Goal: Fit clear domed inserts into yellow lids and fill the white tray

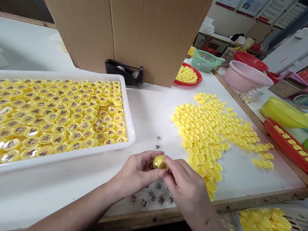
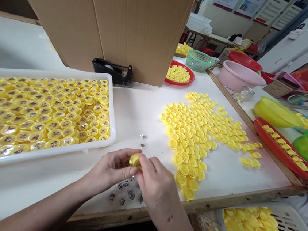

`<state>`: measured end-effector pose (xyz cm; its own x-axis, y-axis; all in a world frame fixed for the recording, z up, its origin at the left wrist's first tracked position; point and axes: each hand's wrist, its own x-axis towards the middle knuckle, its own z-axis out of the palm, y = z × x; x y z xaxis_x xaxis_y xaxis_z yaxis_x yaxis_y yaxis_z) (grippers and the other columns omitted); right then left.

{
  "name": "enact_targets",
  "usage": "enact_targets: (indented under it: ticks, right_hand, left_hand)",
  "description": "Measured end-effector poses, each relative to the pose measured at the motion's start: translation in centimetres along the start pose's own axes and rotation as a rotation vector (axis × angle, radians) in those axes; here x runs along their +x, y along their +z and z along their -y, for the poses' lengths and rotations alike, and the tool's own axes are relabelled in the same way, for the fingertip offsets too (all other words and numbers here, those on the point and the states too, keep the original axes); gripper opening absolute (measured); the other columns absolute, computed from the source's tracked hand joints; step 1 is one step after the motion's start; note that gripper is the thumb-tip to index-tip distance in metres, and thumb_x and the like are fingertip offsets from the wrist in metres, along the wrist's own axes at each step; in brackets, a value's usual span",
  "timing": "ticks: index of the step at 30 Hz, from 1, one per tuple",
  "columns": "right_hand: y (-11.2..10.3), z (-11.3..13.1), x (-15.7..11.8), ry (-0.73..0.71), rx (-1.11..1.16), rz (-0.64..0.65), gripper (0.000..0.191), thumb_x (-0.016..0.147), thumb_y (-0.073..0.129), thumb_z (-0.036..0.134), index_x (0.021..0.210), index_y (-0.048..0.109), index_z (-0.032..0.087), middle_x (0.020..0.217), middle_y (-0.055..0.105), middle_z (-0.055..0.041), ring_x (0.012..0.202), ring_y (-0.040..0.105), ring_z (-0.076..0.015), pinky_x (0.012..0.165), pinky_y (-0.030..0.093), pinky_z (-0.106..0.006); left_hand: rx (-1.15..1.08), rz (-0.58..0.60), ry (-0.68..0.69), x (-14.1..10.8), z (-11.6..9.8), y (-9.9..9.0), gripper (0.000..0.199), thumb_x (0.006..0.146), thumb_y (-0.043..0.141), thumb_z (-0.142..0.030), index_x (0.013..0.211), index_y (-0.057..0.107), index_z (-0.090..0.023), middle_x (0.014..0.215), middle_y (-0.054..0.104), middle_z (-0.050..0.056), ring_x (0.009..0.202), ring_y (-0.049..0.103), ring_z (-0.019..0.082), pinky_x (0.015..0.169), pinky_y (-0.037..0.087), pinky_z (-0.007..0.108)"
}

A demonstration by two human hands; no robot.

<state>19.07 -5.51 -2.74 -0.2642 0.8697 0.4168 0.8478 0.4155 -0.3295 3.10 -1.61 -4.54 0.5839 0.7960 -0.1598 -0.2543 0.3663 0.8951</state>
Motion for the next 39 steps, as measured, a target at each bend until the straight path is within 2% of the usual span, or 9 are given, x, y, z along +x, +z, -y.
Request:
enact_targets:
  ticks: [8, 12, 17, 21, 24, 28, 31, 35, 39]
  right_hand:
    - [-0.3, -1.1, 0.3, 0.398, 0.648, 0.105, 0.03, 0.079, 0.065, 0.024, 0.108, 0.058, 0.024, 0.097, 0.06, -0.0023, 0.076, 0.059, -0.0138, 0.067, 0.051, -0.025]
    - [0.6, -1.0, 0.0, 0.541, 0.856, 0.164, 0.014, 0.082, 0.062, 0.029, 0.093, 0.062, 0.02, 0.085, 0.064, -0.0013, 0.077, 0.059, -0.015, 0.069, 0.049, -0.026]
    - [1.7, -0.8, -0.2, 0.618, 0.98, 0.119, 0.015, 0.08, 0.064, 0.031, 0.088, 0.062, 0.018, 0.079, 0.065, -0.0009, 0.072, 0.058, -0.0144, 0.067, 0.047, -0.025]
    - [2.2, -1.6, -0.1, 0.757, 1.08, 0.091, 0.022, 0.076, 0.068, 0.038, 0.083, 0.064, 0.018, 0.072, 0.062, 0.0002, 0.063, 0.053, -0.0118, 0.057, 0.043, -0.021]
    - [2.4, -1.7, 0.6, 0.812, 1.133, 0.04, 0.025, 0.073, 0.071, 0.041, 0.08, 0.066, 0.017, 0.069, 0.06, 0.0008, 0.058, 0.048, -0.0099, 0.05, 0.039, -0.02]
    - [2.8, -0.7, 1.9, 0.797, 1.25, 0.086, 0.027, 0.069, 0.074, 0.041, 0.077, 0.067, 0.016, 0.063, 0.057, 0.0009, 0.055, 0.046, -0.0095, 0.047, 0.038, -0.02]
    - [3.0, -0.5, 2.6, 0.799, 1.285, 0.06, 0.035, 0.069, 0.074, 0.042, 0.092, 0.066, 0.017, 0.07, 0.059, -0.0008, 0.061, 0.051, -0.0124, 0.052, 0.042, -0.023]
    - [2.9, -2.0, 1.9, 0.827, 1.179, -0.004, 0.044, 0.074, 0.07, 0.044, 0.109, 0.06, 0.019, 0.075, 0.059, -0.0004, 0.067, 0.054, -0.0144, 0.059, 0.046, -0.025]
    - [3.1, -3.6, 0.2, 0.854, 1.111, -0.005, 0.048, 0.074, 0.068, 0.047, 0.111, 0.057, 0.018, 0.078, 0.059, -0.0008, 0.069, 0.054, -0.0153, 0.058, 0.046, -0.025]
  left_hand:
    - [-0.034, -0.061, 0.087, 0.5, 0.4, 0.1, 0.027, 0.072, 0.073, -0.026, 0.092, 0.058, -0.013, 0.083, 0.062, 0.002, 0.074, 0.056, 0.011, 0.068, 0.044, 0.023]
    - [0.006, -0.067, 0.062, 0.4, 0.6, 0.0, 0.027, 0.071, 0.073, -0.026, 0.089, 0.059, -0.012, 0.082, 0.064, 0.004, 0.076, 0.056, 0.013, 0.071, 0.045, 0.026]
    - [0.087, -0.109, 0.042, 0.5, 0.7, -0.1, 0.03, 0.07, 0.073, -0.032, 0.087, 0.059, -0.011, 0.077, 0.063, 0.005, 0.069, 0.055, 0.013, 0.064, 0.044, 0.025]
    - [0.468, -0.156, 0.087, 0.0, -0.2, -0.1, 0.047, 0.077, 0.065, -0.036, 0.119, 0.052, -0.016, 0.1, 0.062, 0.01, 0.074, 0.058, 0.015, 0.066, 0.048, 0.029]
    - [0.978, -0.145, 0.302, -0.8, -1.7, 0.2, 0.06, 0.073, 0.07, -0.026, 0.128, 0.047, -0.026, 0.126, 0.049, 0.011, 0.09, 0.056, 0.021, 0.078, 0.049, 0.037]
    - [1.341, -0.04, 0.499, -0.8, -4.1, 0.0, 0.028, 0.082, 0.055, -0.015, 0.108, 0.061, -0.019, 0.099, 0.061, 0.008, 0.087, 0.056, 0.02, 0.078, 0.048, 0.033]
    - [1.464, -0.072, 0.478, 0.2, -6.4, -2.6, 0.021, 0.082, 0.053, -0.017, 0.099, 0.064, -0.017, 0.088, 0.063, 0.007, 0.081, 0.058, 0.018, 0.073, 0.049, 0.029]
    - [1.73, -0.354, 0.27, 2.0, -9.6, -9.8, 0.022, 0.078, 0.055, -0.021, 0.098, 0.064, -0.023, 0.095, 0.066, 0.003, 0.087, 0.06, 0.018, 0.077, 0.048, 0.028]
    - [1.805, -0.489, 0.145, 3.3, -10.5, -16.1, 0.032, 0.073, 0.058, -0.026, 0.104, 0.063, -0.023, 0.093, 0.067, 0.004, 0.091, 0.059, 0.023, 0.077, 0.048, 0.032]
